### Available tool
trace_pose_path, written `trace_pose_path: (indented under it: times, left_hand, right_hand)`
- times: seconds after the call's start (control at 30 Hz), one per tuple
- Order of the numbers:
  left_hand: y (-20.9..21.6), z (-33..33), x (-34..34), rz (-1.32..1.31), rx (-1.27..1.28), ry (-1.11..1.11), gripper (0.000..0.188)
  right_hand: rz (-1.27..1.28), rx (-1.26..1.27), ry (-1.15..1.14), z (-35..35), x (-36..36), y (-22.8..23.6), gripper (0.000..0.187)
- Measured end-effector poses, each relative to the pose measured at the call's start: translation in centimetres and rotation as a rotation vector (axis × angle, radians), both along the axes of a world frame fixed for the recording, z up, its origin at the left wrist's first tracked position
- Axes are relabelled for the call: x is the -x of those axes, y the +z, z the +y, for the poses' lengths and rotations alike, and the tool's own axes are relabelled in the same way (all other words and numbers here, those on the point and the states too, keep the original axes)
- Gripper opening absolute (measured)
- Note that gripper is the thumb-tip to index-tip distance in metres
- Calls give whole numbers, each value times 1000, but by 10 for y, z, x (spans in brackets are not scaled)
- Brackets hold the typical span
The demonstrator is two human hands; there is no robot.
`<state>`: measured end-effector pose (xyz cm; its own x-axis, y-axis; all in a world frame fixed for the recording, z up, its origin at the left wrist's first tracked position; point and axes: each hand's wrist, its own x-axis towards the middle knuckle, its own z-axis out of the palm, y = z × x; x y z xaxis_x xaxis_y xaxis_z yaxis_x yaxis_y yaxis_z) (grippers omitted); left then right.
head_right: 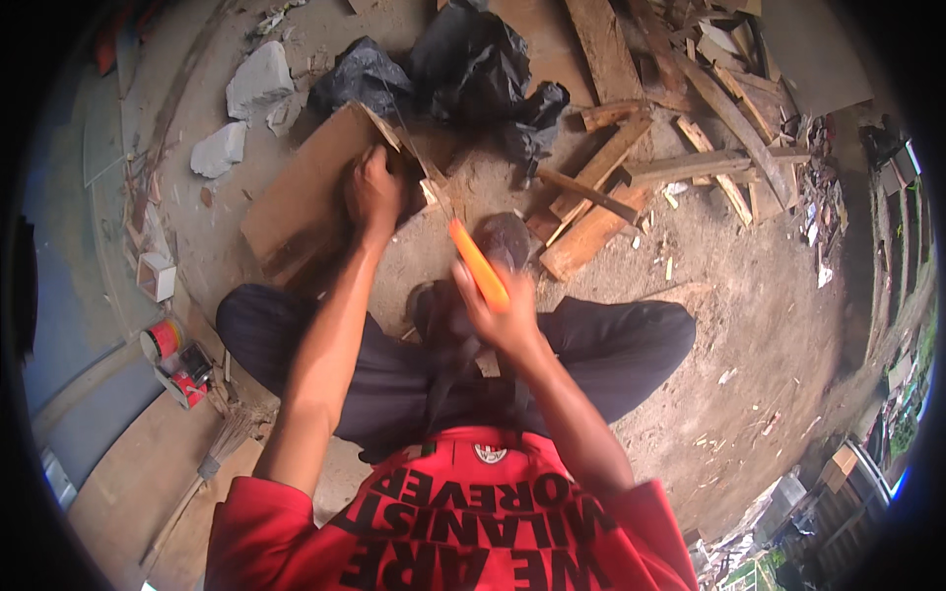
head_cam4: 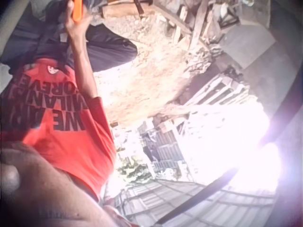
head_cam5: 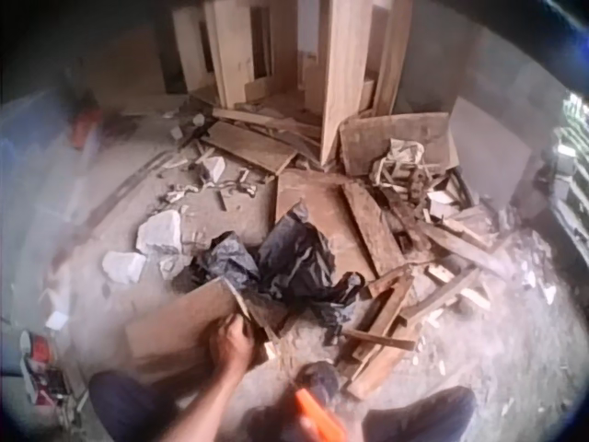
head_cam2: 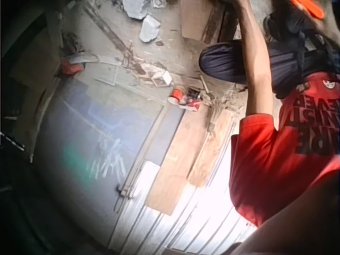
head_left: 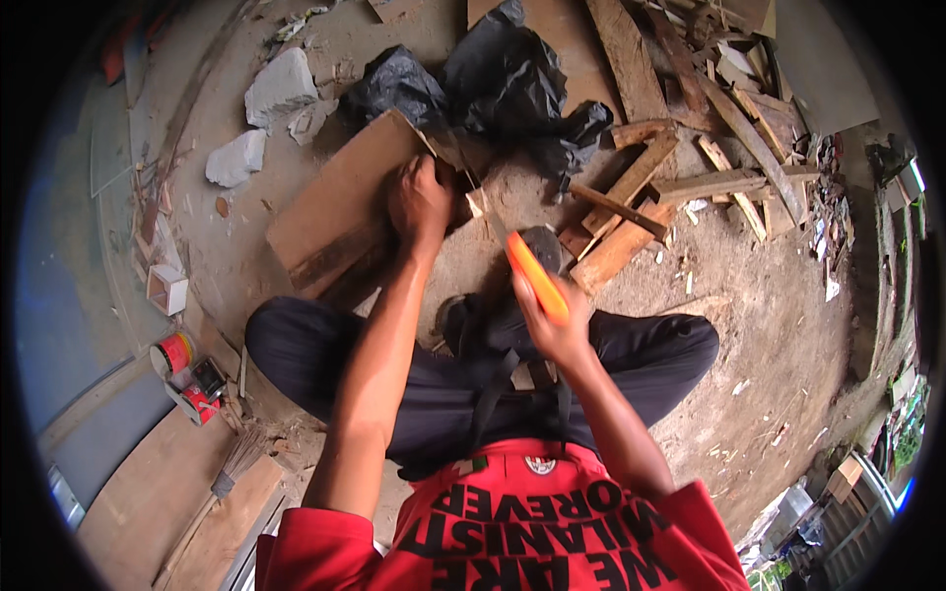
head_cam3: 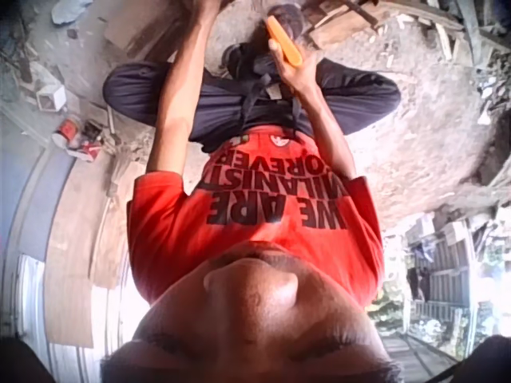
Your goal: The person sits on the floor and sharpens a long metal blade using a sharpening stone and a hammer. They repeatedly rub the blade against the stone and tap it with the hammer to refine the edge.
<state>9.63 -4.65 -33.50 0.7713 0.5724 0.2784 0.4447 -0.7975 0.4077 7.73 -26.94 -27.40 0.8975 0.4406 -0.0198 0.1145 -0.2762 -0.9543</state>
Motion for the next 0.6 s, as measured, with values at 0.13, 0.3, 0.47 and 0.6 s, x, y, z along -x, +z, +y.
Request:
trace_pose_path:
  times: [0.13, 0.3, 0.47, 0.6]
  left_hand:
    - [0, 2, -5, -27, 10, -8, 18]
    - [-16, 7, -10, -149, -1, 19, 19]
    - [-6, -1, -13, -141, 16, -15, 22]
    - [-12, 7, -13, -159, -3, -45, 25]
  right_hand:
    - [0, 129, 6, 62, -48, 3, 41]
    - [57, -11, -131, -26, -4, -10, 37]
    - [-196, 345, 19, -91, -31, -47, 41]
    - [-632, 402, 216, -102, -56, -97, 36]
